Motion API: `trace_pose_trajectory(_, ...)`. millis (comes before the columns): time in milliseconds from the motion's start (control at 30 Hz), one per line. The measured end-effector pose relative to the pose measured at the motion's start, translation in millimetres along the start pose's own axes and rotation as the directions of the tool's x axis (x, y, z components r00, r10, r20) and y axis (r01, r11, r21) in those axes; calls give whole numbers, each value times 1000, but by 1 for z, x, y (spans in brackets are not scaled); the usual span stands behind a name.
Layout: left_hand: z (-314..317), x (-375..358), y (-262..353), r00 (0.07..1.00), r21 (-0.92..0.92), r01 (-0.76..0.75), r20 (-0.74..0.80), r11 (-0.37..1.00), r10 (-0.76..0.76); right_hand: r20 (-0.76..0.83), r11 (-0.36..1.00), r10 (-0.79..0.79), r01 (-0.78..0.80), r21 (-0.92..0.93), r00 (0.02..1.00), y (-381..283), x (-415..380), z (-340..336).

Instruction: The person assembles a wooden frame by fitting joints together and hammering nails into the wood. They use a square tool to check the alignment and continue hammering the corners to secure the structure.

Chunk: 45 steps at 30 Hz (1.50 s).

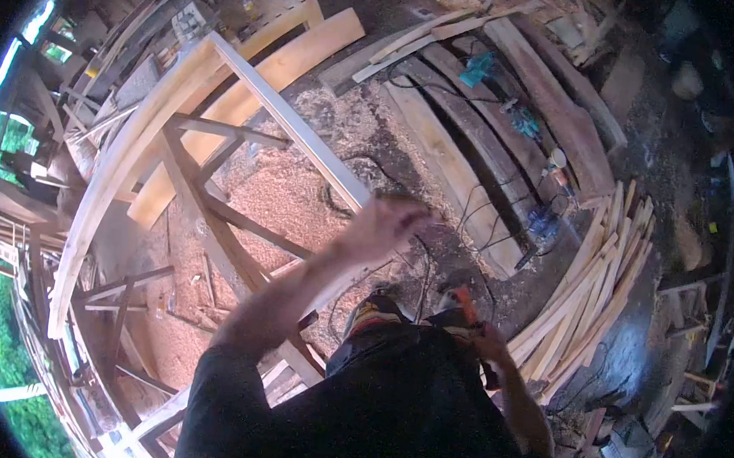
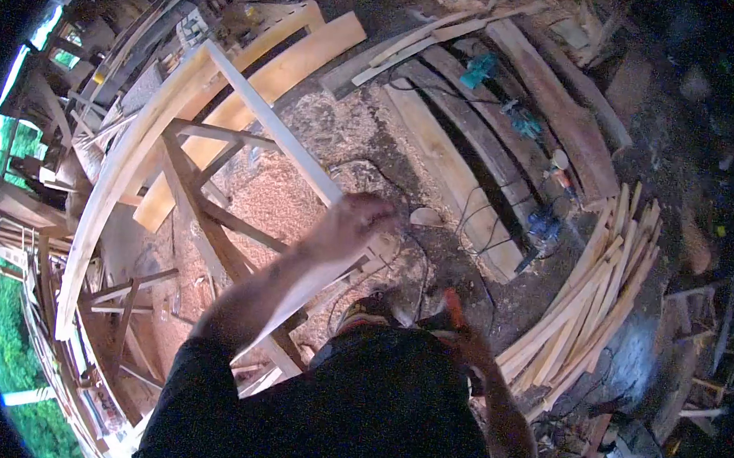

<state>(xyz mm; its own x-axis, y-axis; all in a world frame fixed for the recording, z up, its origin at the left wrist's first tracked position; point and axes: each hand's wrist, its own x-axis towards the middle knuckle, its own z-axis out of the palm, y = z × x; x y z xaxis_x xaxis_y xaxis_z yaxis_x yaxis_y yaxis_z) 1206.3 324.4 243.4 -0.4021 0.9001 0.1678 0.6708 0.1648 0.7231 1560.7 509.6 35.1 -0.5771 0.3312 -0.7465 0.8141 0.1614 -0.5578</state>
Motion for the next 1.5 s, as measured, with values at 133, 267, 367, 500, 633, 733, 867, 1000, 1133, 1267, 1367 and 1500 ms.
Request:
trace_pose_trajectory(133,-10,12,-44,978,35,210,4,977,-211,-116,980,-195,188,-72,974,-23,38,-47)
trace_pose_trajectory(267,5,13,-42,966,216,216,97,952,-241,69,971,-235,231,57,969,-100,70,-108)
trace_pose_trajectory(367,3,31,-31,889,203,412,123,888,-440,59,902,-427,420,102,902,-101,114,-109)
trace_pose_trajectory(500,0,41,-26,828,255,470,203,845,-522,196,838,-539,498,221,819,-128,127,-127)
trace_pose_trajectory(633,4,55,-14,713,357,555,260,751,-651,288,814,-575,500,296,766,-162,115,-134)
trace_pose_trajectory(733,8,50,-17,678,413,569,253,711,-690,282,756,-655,607,246,701,-170,110,-142)
trace_pose_trajectory(867,6,48,-20,690,366,598,217,713,-690,275,647,-757,738,190,593,-169,102,-145)
trace_pose_trajectory(1000,5,48,-18,679,360,605,234,711,-696,199,584,-811,787,200,551,-173,94,-144)
trace_pose_trajectory(1133,5,46,-21,700,347,580,251,737,-669,370,726,-686,567,388,626,-184,93,-139)
trace_pose_trajectory(1267,4,53,-18,669,388,578,279,718,-689,355,687,-721,682,251,595,-191,92,-158)
trace_pose_trajectory(1367,5,51,-20,709,367,555,262,747,-655,162,504,-856,862,52,490,-188,97,-171)
trace_pose_trajectory(1500,7,53,-19,718,358,548,262,756,-645,269,351,-884,923,-158,382,-173,92,-165)
